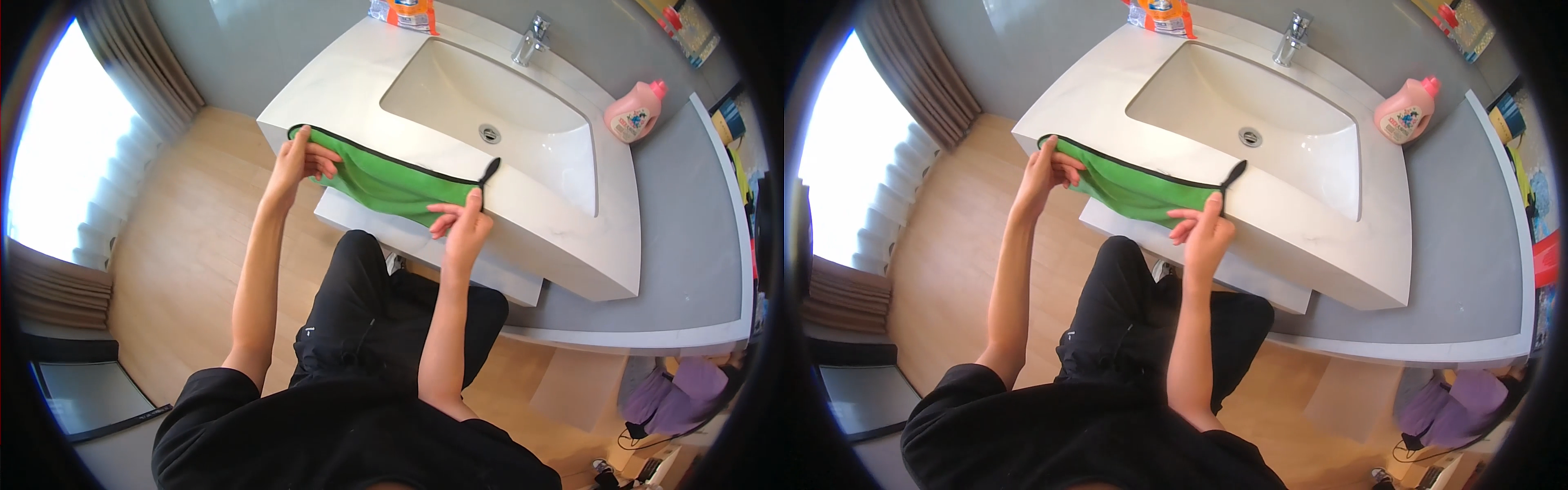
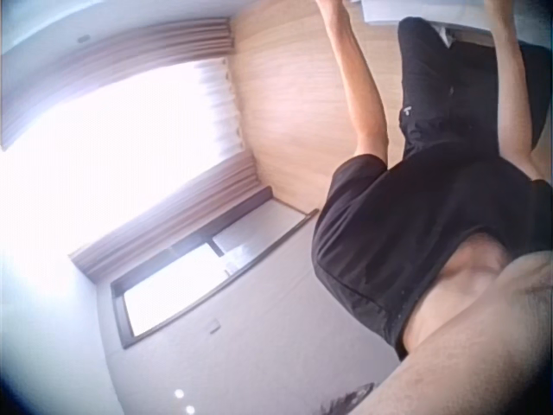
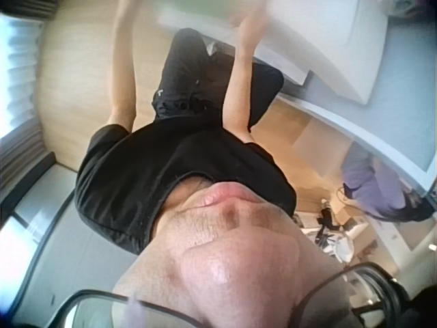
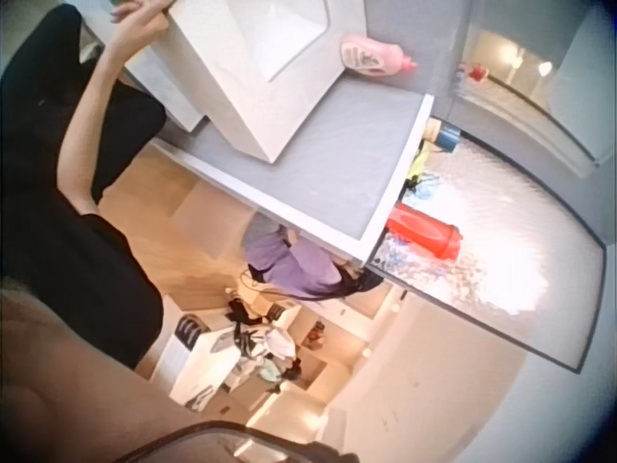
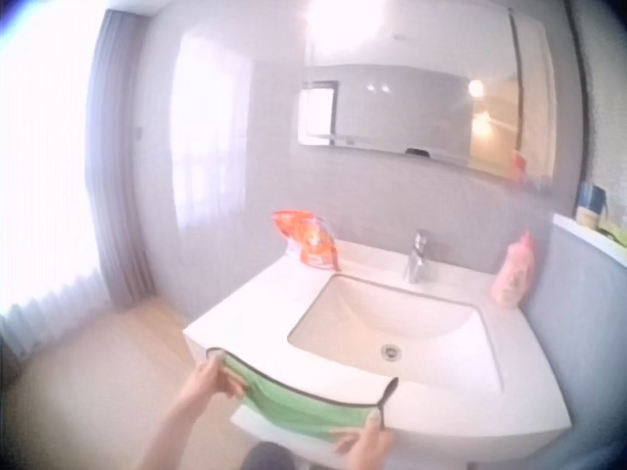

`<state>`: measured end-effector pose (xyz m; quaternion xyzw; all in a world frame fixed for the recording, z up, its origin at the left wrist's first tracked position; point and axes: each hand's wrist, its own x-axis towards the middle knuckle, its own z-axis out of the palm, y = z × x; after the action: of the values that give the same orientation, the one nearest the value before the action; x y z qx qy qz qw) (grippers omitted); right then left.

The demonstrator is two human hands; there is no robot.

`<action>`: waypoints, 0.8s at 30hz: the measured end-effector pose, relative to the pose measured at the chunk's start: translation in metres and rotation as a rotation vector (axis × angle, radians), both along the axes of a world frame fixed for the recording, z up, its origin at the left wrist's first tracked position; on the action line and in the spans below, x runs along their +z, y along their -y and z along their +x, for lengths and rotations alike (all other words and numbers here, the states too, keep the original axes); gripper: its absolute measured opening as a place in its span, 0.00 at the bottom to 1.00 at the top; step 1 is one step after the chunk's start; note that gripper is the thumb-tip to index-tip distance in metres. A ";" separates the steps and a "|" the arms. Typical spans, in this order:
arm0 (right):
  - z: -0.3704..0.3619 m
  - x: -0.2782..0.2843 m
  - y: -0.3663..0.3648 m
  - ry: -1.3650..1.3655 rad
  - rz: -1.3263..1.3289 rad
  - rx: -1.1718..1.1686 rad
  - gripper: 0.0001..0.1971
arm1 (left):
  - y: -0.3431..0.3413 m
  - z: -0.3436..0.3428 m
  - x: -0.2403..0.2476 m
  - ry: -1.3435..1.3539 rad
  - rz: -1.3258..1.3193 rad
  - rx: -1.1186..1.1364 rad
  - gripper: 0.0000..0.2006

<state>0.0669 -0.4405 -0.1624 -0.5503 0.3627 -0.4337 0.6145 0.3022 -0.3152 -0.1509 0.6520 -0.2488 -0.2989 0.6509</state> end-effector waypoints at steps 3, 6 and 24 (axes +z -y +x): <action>-0.038 -0.003 0.018 0.017 -0.035 -0.087 0.37 | 0.021 -0.040 -0.001 -0.007 -0.015 -0.086 0.34; -0.080 -0.004 0.037 -0.005 0.017 -0.207 0.37 | 0.049 -0.089 -0.005 -0.066 -0.046 -0.170 0.32; -0.245 0.000 0.113 -0.107 0.015 -0.548 0.32 | 0.123 -0.228 -0.010 -0.137 -0.176 -0.548 0.34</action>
<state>-0.1779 -0.5535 -0.1625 -0.4492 0.5330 -0.5514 0.4583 0.0740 -0.4386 -0.1604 0.4799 -0.3959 -0.4842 0.6152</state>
